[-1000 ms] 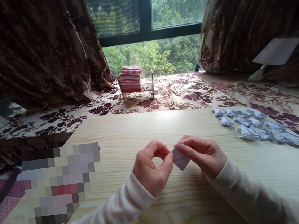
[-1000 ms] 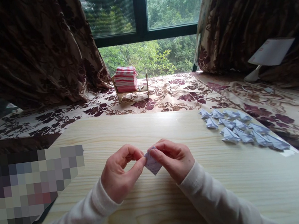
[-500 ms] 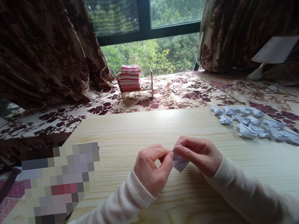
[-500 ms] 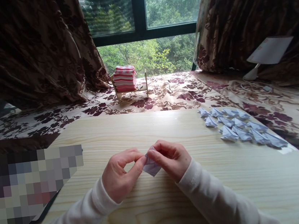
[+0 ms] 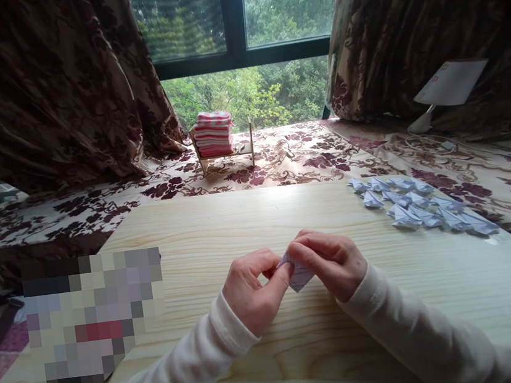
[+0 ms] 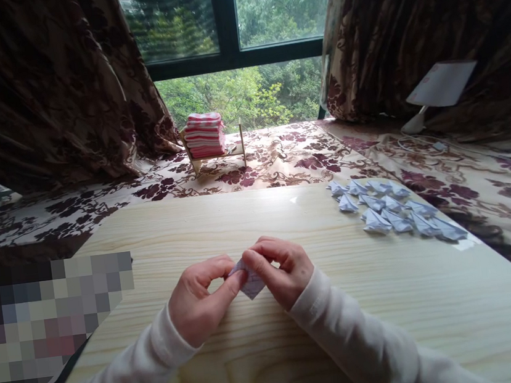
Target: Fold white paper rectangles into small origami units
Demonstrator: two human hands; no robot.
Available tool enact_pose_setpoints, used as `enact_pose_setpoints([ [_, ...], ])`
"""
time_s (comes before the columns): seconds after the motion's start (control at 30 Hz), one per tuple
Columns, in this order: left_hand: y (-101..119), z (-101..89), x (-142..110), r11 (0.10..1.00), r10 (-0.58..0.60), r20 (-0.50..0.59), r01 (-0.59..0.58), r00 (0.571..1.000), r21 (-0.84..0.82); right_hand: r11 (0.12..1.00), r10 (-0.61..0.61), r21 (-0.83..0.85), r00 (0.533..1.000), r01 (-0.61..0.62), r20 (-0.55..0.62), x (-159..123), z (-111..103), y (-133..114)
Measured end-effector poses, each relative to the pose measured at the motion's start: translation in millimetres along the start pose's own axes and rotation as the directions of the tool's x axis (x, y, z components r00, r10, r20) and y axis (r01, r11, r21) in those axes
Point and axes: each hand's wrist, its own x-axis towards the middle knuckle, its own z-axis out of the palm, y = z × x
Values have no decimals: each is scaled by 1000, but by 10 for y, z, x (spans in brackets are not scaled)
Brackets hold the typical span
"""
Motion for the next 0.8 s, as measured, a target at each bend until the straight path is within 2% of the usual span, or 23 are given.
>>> enact_pose_setpoints([
  [0.1,-19,-6,21,994,-56,24,58,998,-90,989,132,74,990,-129,-47,3,3,33],
  [0.17,-33,-18,35,978,-130,0,128,992,-167,986,154,66,987,-151,-44,3,-8,41],
  [0.3,-69,-23,61,941,-234,-65,208,970,-268,998,54,-36,998,-56,-45,-14,-17,34],
  [0.5,-93,18,79,878,-236,-86,175,968,-445,989,-68,-131,997,70,21,-28,29,28],
  [0.63,-74,13,74,860,-259,-112,177,959,-478,979,-95,-178,995,101,40,-35,73,-16],
  [0.8,-86,14,73,835,-298,-118,199,947,-513,986,-76,-146,995,84,61,-29,98,-68],
])
